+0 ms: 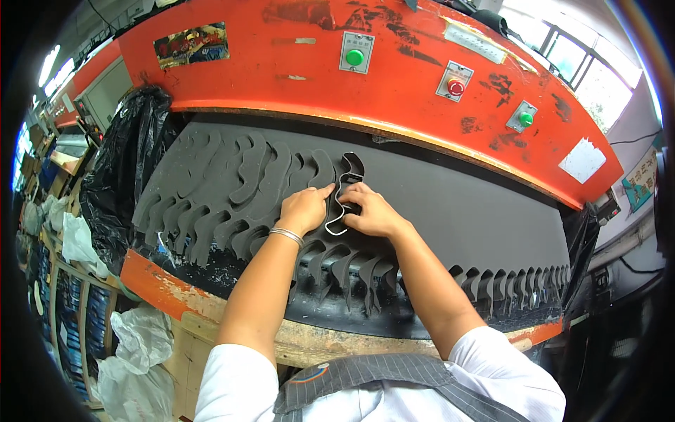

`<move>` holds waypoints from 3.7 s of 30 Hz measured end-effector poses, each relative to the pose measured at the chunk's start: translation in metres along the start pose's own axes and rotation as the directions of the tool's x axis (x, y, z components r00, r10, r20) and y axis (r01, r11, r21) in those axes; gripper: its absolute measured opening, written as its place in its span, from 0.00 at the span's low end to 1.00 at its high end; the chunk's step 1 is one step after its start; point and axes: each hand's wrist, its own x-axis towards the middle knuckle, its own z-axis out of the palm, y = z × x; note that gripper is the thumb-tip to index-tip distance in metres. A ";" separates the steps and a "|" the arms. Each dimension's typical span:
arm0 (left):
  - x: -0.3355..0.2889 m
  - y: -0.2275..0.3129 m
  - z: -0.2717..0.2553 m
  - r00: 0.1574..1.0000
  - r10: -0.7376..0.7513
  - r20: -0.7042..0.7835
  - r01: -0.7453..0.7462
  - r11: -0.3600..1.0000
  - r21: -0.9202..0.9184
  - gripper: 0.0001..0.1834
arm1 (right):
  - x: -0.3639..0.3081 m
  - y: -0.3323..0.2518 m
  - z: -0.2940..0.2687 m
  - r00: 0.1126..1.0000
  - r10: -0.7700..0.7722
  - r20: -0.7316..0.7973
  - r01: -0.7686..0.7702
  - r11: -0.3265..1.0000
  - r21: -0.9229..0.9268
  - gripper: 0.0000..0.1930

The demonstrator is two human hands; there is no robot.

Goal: Operating a hydraulic machine to die-cut shapes from material sheets.

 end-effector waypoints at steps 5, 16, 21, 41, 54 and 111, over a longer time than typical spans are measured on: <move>0.002 -0.008 -0.005 1.000 0.006 0.011 -0.006 1.000 0.012 0.24 | -0.029 -0.028 0.023 0.987 0.029 -0.158 -0.058 0.982 -0.182 0.52; -0.001 0.000 -0.009 0.999 -0.044 0.007 0.044 0.999 -0.003 0.23 | -0.025 -0.045 0.027 0.974 -0.025 -0.224 -0.048 0.948 -0.315 0.44; 0.008 -0.014 -0.009 1.000 -0.001 -0.031 -0.002 0.997 -0.081 0.23 | -0.030 -0.042 0.018 0.963 -0.067 -0.259 -0.009 0.959 -0.282 0.46; 0.021 0.112 -0.078 0.862 0.265 -0.431 -0.326 0.943 -0.071 0.18 | -0.087 0.089 -0.251 -0.046 -0.314 -0.948 -0.229 0.927 -0.296 0.28; -0.161 0.083 0.040 0.873 0.350 -0.338 -0.373 0.928 -0.003 0.20 | -0.102 -0.125 0.022 0.767 -0.591 -0.250 0.626 0.774 0.092 0.23; -0.088 0.135 -0.044 0.766 0.316 -0.560 -0.424 0.903 -0.071 0.11 | -0.003 -0.034 -0.108 0.762 0.424 0.490 -0.147 0.850 -0.506 0.16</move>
